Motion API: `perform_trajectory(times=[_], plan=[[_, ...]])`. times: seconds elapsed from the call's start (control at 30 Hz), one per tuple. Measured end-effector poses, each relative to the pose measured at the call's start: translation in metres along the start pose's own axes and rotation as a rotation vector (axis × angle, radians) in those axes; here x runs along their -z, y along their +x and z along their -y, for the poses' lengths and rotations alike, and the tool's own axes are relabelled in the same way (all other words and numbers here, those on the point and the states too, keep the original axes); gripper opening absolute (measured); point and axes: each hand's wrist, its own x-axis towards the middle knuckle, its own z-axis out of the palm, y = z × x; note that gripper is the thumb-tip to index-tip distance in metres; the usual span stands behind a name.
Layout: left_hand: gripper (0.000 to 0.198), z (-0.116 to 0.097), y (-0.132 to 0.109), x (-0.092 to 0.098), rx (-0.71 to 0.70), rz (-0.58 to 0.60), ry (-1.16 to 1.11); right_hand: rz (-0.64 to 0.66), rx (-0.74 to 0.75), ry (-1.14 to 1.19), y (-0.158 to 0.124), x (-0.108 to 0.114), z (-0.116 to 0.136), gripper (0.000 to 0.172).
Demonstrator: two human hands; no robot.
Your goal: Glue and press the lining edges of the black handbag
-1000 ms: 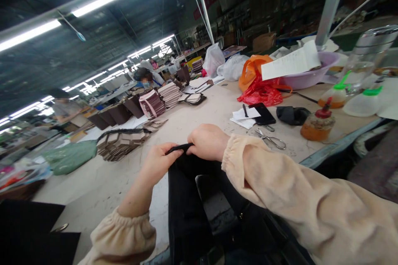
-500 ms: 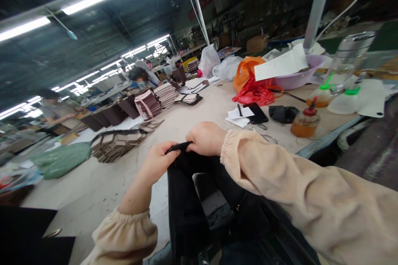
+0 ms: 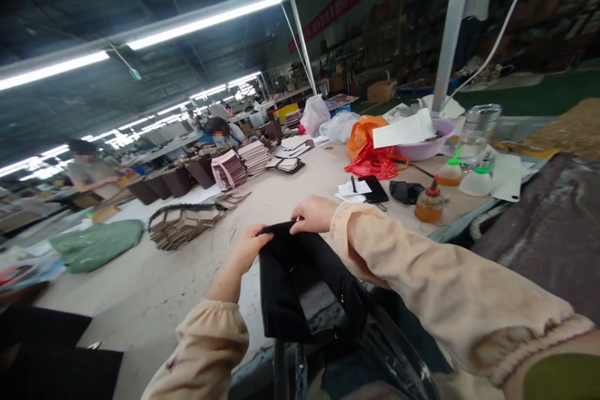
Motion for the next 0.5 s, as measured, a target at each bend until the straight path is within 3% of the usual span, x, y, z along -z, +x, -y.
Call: perform_trajectory(times=[0.27, 0.5], plan=[[0.018, -0.006, -0.005, -0.001, 0.015, 0.028, -0.046, 0.015, -0.03, -0.107, 0.002, 0.005, 0.013, 0.031], [0.025, -0.007, -0.002, -0.014, 0.032, 0.028, -0.051, 0.02, -0.046, -0.11, 0.019, 0.011, -0.011, 0.029]])
